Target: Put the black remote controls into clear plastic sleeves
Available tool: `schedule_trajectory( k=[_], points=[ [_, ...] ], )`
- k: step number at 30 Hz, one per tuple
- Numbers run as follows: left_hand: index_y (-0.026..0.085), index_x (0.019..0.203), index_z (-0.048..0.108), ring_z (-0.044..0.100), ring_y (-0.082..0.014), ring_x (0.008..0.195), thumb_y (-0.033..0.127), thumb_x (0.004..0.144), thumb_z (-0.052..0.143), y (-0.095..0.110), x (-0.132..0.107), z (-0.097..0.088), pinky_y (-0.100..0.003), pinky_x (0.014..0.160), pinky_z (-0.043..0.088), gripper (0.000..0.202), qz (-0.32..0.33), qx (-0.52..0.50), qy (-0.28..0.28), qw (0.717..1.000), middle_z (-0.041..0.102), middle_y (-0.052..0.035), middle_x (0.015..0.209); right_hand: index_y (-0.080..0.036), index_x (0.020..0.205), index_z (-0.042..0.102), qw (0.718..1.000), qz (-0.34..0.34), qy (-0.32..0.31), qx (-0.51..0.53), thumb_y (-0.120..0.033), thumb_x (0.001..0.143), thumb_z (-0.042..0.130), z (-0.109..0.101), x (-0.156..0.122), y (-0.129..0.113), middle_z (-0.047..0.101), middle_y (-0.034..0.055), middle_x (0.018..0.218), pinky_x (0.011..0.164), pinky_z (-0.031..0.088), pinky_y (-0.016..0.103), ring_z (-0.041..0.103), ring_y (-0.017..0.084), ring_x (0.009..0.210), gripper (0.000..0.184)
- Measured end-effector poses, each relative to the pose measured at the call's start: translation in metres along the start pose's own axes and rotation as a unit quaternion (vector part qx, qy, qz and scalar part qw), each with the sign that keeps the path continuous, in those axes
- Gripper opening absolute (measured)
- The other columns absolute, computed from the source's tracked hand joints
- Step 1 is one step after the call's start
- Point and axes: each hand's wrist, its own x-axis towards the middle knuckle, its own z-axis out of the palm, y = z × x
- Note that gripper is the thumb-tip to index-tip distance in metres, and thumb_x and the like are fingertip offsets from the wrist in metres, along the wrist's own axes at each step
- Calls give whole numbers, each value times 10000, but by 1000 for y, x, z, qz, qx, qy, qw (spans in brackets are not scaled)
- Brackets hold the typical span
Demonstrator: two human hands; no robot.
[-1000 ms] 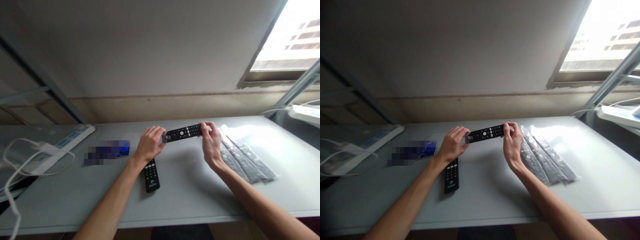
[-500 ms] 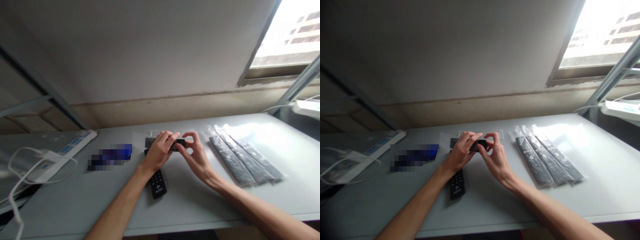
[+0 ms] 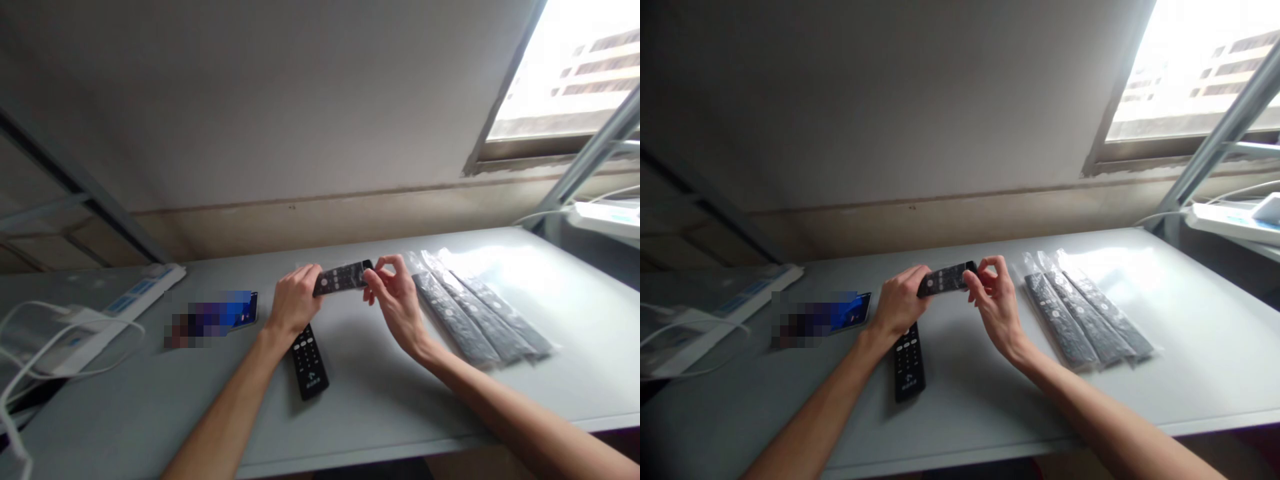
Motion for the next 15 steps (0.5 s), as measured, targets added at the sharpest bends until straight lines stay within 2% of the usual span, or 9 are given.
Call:
schedule_trajectory(
  k=[2,4,6,7,9,12,13,15],
  points=[
    [239,894,594,699,-256,826,117,883,630,0,-1,-1,-347,748,531,128,-1,3,14,1000,732,-53,895,-260,1070,551,999,11,-52,-7,-569,979,656,3,-5,2,645,-37,704,575,456,275,578,144,611,339],
    [241,888,590,701,-249,822,121,874,636,0,-1,-3,-339,753,528,130,2,4,19,1000,730,-47,881,-237,1196,627,991,33,-133,-11,-569,991,642,5,-9,4,645,-31,697,593,461,279,570,142,619,391],
    [243,889,587,703,-247,819,112,861,640,0,-1,-4,-339,760,530,145,10,5,18,1000,730,-44,876,-226,1313,643,977,60,-206,-6,-558,997,637,5,-11,5,642,-36,674,595,460,277,553,137,602,459],
    [243,894,587,705,-248,823,106,856,642,0,-1,-5,-343,766,533,153,13,5,18,1000,733,-44,881,-221,1319,658,972,66,-224,-3,-549,1000,634,5,-11,4,645,-34,670,591,459,276,550,134,593,459],
    [240,928,593,714,-255,851,104,859,651,1,0,-4,-353,785,541,164,14,2,25,1000,743,-48,912,-204,1184,732,978,55,-201,-7,-521,1003,632,3,-9,2,648,-19,672,582,459,274,553,131,590,378],
    [240,1104,607,729,-274,981,117,857,695,5,0,-1,-372,845,558,290,18,-22,33,999,765,-56,1068,-187,903,750,996,9,-93,-14,-466,986,663,-4,1,-3,643,5,694,567,463,273,570,133,610,303],
    [246,1180,599,730,-276,1023,119,851,709,6,0,-1,-374,861,564,369,21,-34,31,999,765,-55,1131,-190,898,737,998,0,-55,-5,-455,976,678,-6,5,-4,640,4,704,558,466,272,576,136,615,283],
    [263,1286,576,732,-273,1070,110,843,720,6,0,-1,-366,870,574,491,19,-50,26,998,754,-47,1220,-213,1054,701,999,2,12,43,-463,953,708,-10,10,-3,652,-8,759,541,480,267,598,141,625,270]
  ],
)
